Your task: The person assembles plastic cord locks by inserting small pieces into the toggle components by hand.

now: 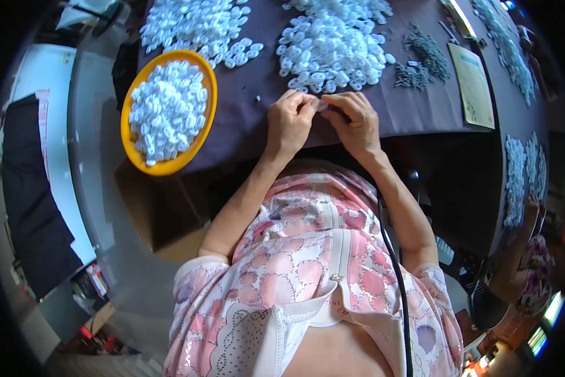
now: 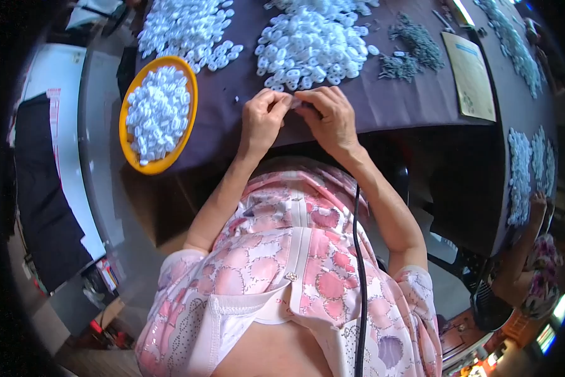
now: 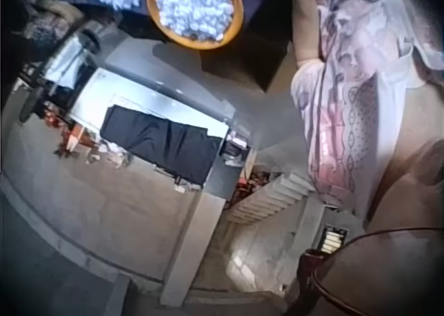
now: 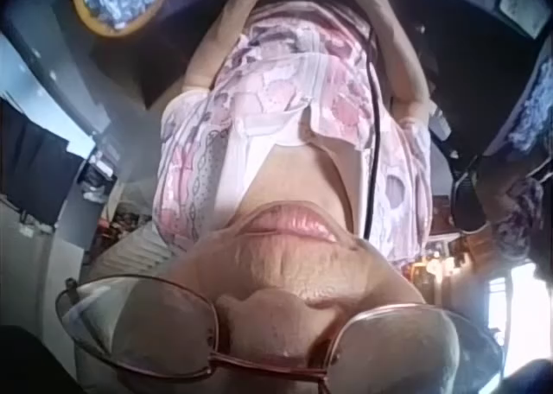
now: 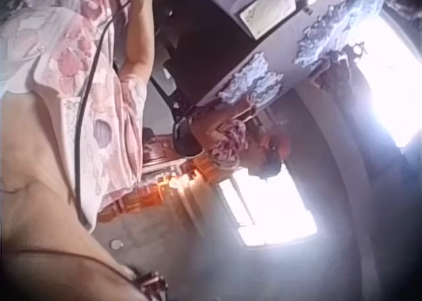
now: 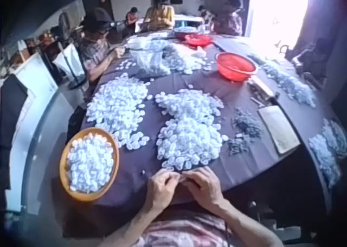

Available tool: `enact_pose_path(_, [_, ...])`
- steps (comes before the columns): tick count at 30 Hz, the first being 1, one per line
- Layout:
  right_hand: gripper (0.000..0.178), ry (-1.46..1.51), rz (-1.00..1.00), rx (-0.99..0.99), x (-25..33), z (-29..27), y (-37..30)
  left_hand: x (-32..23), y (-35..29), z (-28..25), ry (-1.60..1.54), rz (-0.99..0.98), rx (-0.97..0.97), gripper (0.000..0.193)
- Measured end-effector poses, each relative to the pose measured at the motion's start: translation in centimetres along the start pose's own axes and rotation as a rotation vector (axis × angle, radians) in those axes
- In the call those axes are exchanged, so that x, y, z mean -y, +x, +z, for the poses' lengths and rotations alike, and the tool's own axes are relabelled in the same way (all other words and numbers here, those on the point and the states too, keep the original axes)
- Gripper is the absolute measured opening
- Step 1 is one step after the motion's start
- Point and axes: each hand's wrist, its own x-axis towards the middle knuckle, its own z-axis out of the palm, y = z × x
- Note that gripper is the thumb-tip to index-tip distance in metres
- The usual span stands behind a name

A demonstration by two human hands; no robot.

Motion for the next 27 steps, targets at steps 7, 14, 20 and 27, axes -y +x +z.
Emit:
enact_pose_path(7, [0.014,0.055,0.037,-0.019,-0.3,-2.7,-0.8,-1.3,-0.5,-4.7,0.173,0.102,-0.197,0.006])
enact_pose_path(14, [0.007,-0.385,0.117,-0.165,-6.5,-8.8,-0.4,0.2,1.0,-16.2,0.620,0.087,-0.531,0.015])
enact_pose_path(20, [0.005,-0.550,0.159,-0.071,-7.7,-8.8,1.1,1.3,0.1,-17.6,0.730,-0.028,-0.583,0.018])
enact_pose_path(27, [0.005,-0.576,0.139,0.076,-7.3,-9.3,1.7,0.6,0.1,-17.0,0.763,-0.076,-0.578,0.017])
